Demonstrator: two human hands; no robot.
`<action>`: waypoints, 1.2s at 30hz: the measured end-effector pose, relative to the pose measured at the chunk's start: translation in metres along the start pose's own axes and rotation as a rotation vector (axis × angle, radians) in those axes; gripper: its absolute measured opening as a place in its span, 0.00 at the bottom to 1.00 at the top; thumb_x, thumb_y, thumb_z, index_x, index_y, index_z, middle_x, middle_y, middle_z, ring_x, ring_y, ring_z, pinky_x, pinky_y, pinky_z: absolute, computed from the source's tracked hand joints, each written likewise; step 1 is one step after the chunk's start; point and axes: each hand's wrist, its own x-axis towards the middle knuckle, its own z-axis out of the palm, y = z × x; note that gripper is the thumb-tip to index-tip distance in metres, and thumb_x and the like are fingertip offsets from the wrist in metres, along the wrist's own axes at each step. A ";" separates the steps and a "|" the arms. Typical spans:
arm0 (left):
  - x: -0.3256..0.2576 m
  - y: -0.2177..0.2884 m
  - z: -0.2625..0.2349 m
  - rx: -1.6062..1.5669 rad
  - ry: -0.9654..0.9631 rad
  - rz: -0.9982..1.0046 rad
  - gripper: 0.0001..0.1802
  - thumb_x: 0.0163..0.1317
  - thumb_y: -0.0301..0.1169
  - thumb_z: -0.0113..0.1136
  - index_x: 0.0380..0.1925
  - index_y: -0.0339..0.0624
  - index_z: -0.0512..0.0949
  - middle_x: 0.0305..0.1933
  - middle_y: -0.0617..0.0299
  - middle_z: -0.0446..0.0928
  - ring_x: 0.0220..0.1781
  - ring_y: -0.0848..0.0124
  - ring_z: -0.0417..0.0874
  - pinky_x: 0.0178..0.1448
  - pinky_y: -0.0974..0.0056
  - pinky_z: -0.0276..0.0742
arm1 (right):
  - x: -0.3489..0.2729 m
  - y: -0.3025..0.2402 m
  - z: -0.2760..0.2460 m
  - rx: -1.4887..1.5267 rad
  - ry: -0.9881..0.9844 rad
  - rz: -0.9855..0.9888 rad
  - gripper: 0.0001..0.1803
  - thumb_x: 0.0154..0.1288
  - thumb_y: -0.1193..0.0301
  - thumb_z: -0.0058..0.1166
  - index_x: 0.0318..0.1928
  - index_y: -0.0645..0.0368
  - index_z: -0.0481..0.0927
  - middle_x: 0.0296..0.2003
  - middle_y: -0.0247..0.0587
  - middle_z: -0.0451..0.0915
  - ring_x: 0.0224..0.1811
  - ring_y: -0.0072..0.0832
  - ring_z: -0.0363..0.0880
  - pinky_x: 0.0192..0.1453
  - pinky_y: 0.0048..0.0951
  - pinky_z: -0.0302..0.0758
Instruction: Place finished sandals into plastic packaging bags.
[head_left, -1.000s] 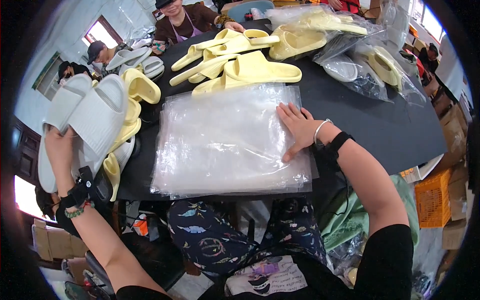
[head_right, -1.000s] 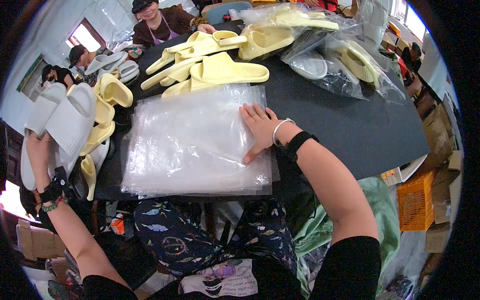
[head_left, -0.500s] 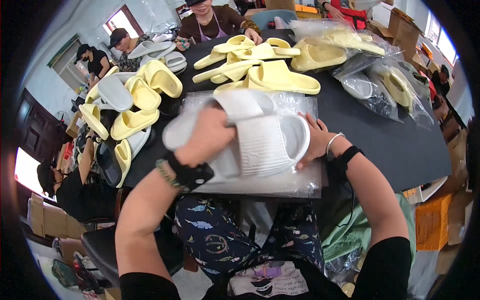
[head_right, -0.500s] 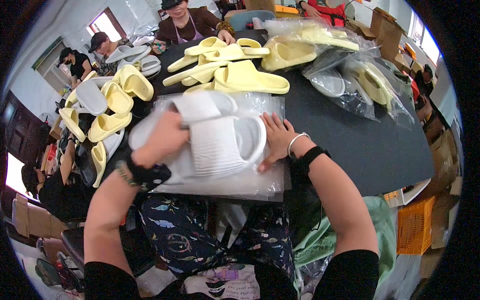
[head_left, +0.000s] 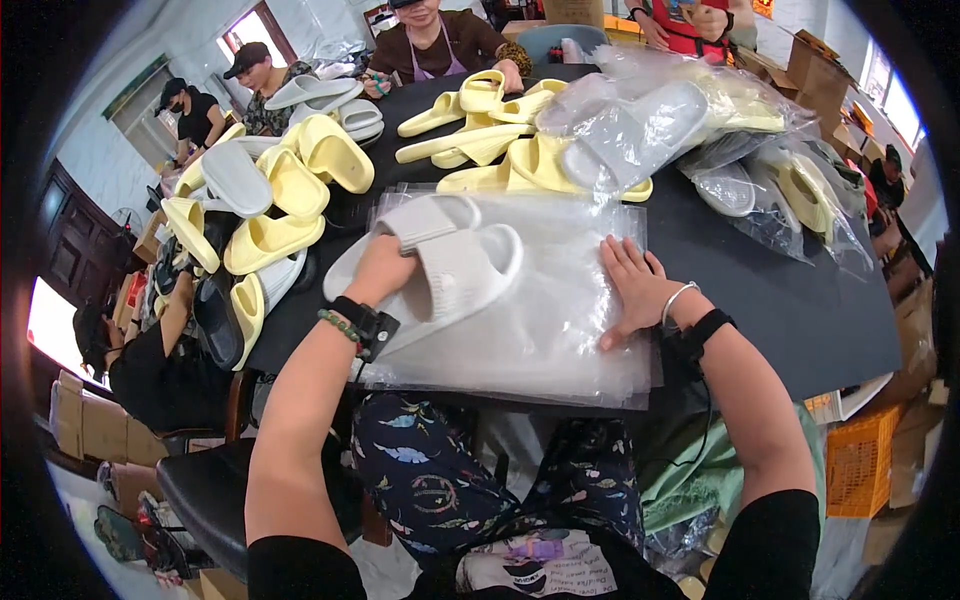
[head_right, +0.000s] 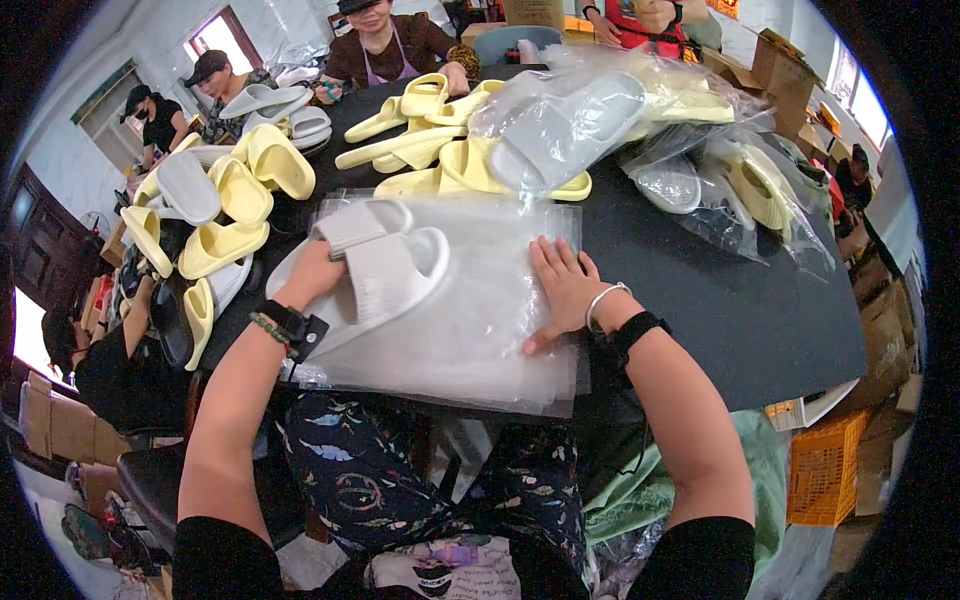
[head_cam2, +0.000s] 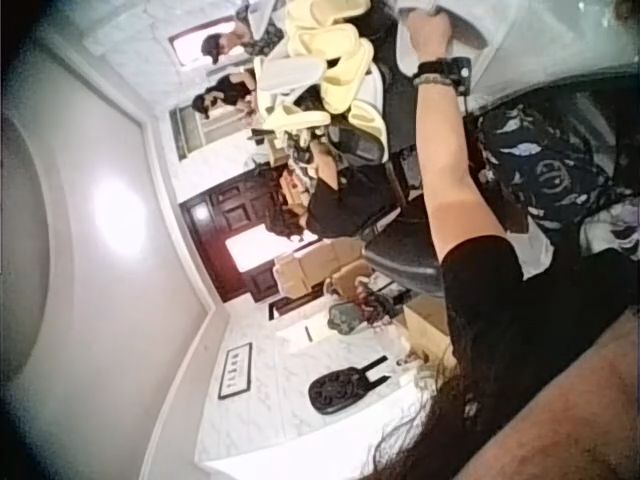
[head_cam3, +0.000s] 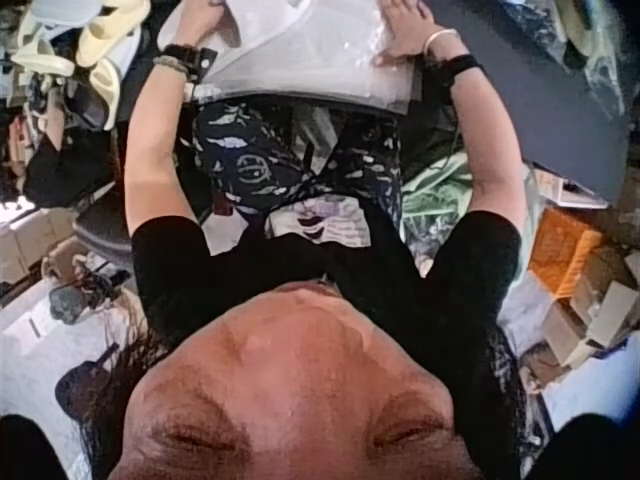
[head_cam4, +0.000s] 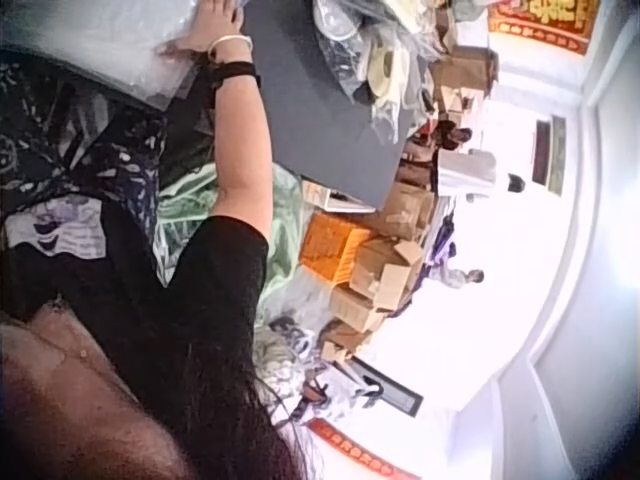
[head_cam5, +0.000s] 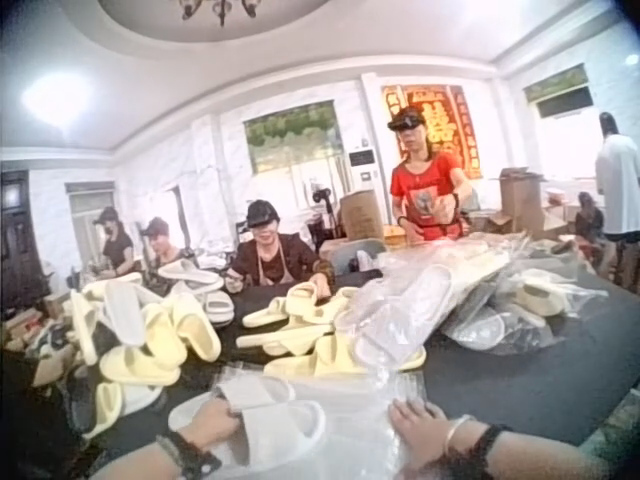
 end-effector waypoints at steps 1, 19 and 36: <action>-0.003 -0.020 -0.007 0.066 0.009 -0.086 0.17 0.54 0.39 0.62 0.39 0.40 0.84 0.39 0.41 0.81 0.44 0.45 0.82 0.48 0.51 0.78 | 0.004 -0.004 0.000 0.001 0.002 -0.015 0.85 0.28 0.30 0.70 0.75 0.63 0.33 0.77 0.54 0.32 0.80 0.48 0.23 0.79 0.51 0.30; -0.066 0.010 -0.030 -0.198 -0.060 -0.023 0.21 0.51 0.32 0.64 0.43 0.30 0.80 0.43 0.43 0.82 0.48 0.49 0.83 0.51 0.58 0.76 | 0.003 -0.002 0.001 -0.003 0.006 0.014 0.86 0.26 0.32 0.72 0.75 0.63 0.33 0.77 0.56 0.33 0.80 0.49 0.25 0.79 0.51 0.33; -0.164 -0.021 -0.084 0.042 -0.321 0.115 0.61 0.32 0.41 0.83 0.67 0.35 0.59 0.67 0.38 0.61 0.70 0.46 0.62 0.72 0.53 0.63 | 0.007 0.001 0.004 0.012 0.021 -0.007 0.85 0.25 0.32 0.73 0.76 0.61 0.34 0.77 0.54 0.34 0.80 0.49 0.26 0.79 0.51 0.34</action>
